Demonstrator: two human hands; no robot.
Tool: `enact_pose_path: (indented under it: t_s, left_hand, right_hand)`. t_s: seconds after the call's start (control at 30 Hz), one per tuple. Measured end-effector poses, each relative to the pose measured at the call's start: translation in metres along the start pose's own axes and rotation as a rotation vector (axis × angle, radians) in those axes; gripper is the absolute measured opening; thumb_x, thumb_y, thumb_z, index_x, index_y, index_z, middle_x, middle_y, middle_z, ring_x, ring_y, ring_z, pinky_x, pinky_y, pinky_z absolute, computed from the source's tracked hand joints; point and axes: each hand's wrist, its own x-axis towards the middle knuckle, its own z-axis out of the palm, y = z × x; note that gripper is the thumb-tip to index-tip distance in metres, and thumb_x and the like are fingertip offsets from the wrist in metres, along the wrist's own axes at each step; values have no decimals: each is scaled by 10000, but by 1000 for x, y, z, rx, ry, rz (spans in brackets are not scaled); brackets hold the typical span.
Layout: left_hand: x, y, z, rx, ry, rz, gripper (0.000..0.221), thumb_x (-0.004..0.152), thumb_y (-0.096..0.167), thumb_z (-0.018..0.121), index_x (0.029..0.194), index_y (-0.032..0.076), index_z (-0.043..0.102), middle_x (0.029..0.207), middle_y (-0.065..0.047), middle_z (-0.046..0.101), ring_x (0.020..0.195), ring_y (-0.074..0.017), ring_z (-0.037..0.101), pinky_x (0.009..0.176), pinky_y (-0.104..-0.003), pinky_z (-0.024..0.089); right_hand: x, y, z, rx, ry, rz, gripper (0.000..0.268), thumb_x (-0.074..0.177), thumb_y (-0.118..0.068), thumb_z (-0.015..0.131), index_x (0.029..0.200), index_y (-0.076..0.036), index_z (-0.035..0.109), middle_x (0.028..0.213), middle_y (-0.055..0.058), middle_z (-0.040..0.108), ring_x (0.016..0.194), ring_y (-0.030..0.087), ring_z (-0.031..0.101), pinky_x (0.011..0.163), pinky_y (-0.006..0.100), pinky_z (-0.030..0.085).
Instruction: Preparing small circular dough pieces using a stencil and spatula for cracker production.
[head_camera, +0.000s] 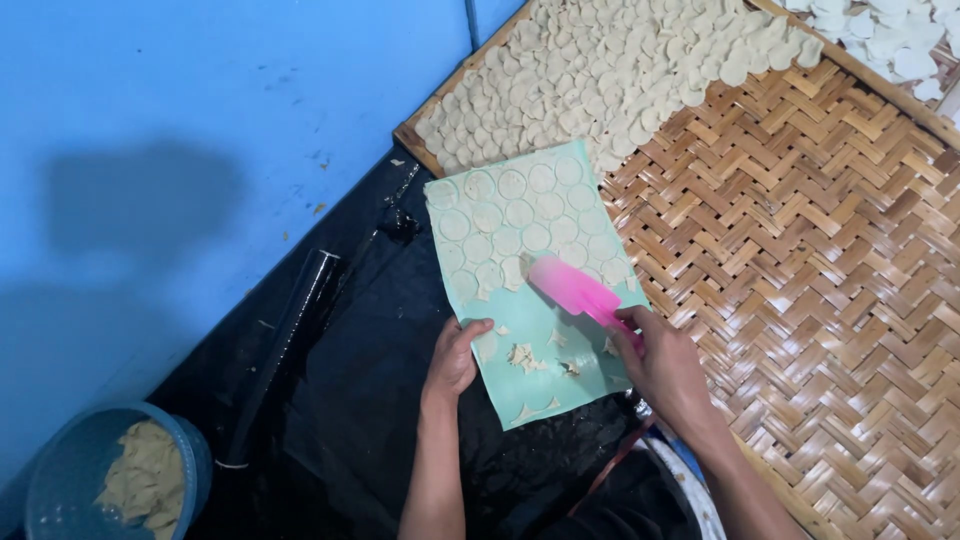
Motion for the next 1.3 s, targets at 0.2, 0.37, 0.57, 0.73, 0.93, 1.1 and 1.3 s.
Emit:
enact_pose_path:
  t_s: [0.2,0.37,0.57,0.73,0.93,1.1,1.3]
  left_hand:
    - [-1,1,2,-11,7,-15,435,871,81,692,1271,-69,609,1176,-137,681,1077,-221,660,950,-364,535]
    - [0,1,1,-6,3,-13,443,868,76,689,1280,-66,611,1186,-135,683,1088,-220,657,958,-359,528]
    - [1,2,3,-4,9,-13,440,869,78,689,1277,-66,612,1187,-142,685,1087,-222,659,961,-365,530]
    - [-1,1,1,-4,12,-11,434,871,81,692,1272,-64,613,1182,-137,685,1083,-218,658,956,-365,528]
    - [0,1,1,8,24,-13,430,865,76,695,1264,-66,618,1173,-127,691,1084,-206,658,963,-347,522]
    - [0,0,1,5,5,-15,398,873,74,691,1239,-68,629,1158,-142,693,1065,-218,668,944,-361,534]
    - [0,-2,0,11,-14,4,402,872,64,683,1248,-66,629,1167,-130,692,1064,-208,667,948,-352,531]
  right_hand:
    - [7,-4,2,-109,-35,4,261,939,-249,642,1098,-45,672,1013,183,755,729,340,765,664,455,594]
    - [6,-15,2,-158,43,4,251,942,-240,643,1084,-35,671,942,201,743,699,383,721,638,498,555]
    - [-1,-23,-2,-127,106,34,255,980,-248,624,1068,-12,660,975,200,737,680,378,719,627,490,554]
    - [0,-21,9,-103,119,-83,267,948,-262,658,1057,-18,672,914,198,731,724,375,712,644,479,550]
    - [7,-26,13,-132,81,-49,243,960,-243,645,1072,-27,653,992,166,730,663,354,711,628,476,549]
    - [13,-24,16,-149,73,-82,213,971,-225,621,1075,-41,643,979,143,715,622,348,695,606,469,550]
    - [6,-17,14,-208,73,-31,216,982,-242,616,1050,-37,633,966,153,715,636,364,697,606,489,549]
